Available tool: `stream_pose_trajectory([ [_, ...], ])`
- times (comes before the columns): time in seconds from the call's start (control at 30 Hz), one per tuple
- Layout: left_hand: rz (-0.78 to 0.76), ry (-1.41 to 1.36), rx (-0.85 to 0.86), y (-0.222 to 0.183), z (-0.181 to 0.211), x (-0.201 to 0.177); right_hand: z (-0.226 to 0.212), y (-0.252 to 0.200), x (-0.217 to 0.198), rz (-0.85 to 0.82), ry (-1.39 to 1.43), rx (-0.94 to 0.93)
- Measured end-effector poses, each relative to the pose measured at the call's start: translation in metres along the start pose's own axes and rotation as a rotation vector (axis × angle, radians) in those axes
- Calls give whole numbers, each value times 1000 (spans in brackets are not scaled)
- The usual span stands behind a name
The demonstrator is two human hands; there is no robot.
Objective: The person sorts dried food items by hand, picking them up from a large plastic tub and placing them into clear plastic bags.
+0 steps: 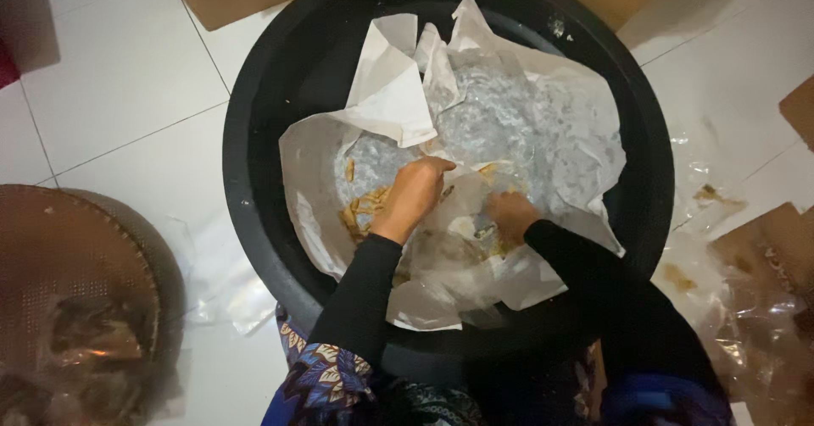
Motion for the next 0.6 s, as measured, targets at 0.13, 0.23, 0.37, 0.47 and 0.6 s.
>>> stream_pose_trajectory([
  [0.13, -2, 12, -36, -1, -6, -2, -8, 2, -19, 48, -69, -41],
  [0.23, 18, 15, -26, -2, -7, -3, 13, -6, -44, 83, 120, -3],
  [0.37, 11, 27, 15, -3, -10, 6, 46, -54, -116, 23, 346, 127],
  [0.47, 3, 25, -1, -3, -17, 14, 51, -121, -211, 368, 542, 90],
  [0.6, 9, 32, 26, -6, -17, 16, 28, -196, -283, 717, 684, 56],
])
Point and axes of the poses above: each hand's wrist, its own y-axis towards the middle knuckle, its own x-axis out of the palm, z = x × y, the point moved 7 cm from there along y, towards the middle knuckle, and after that the axes turned 3 degrees about x, right-handed, at the moved point
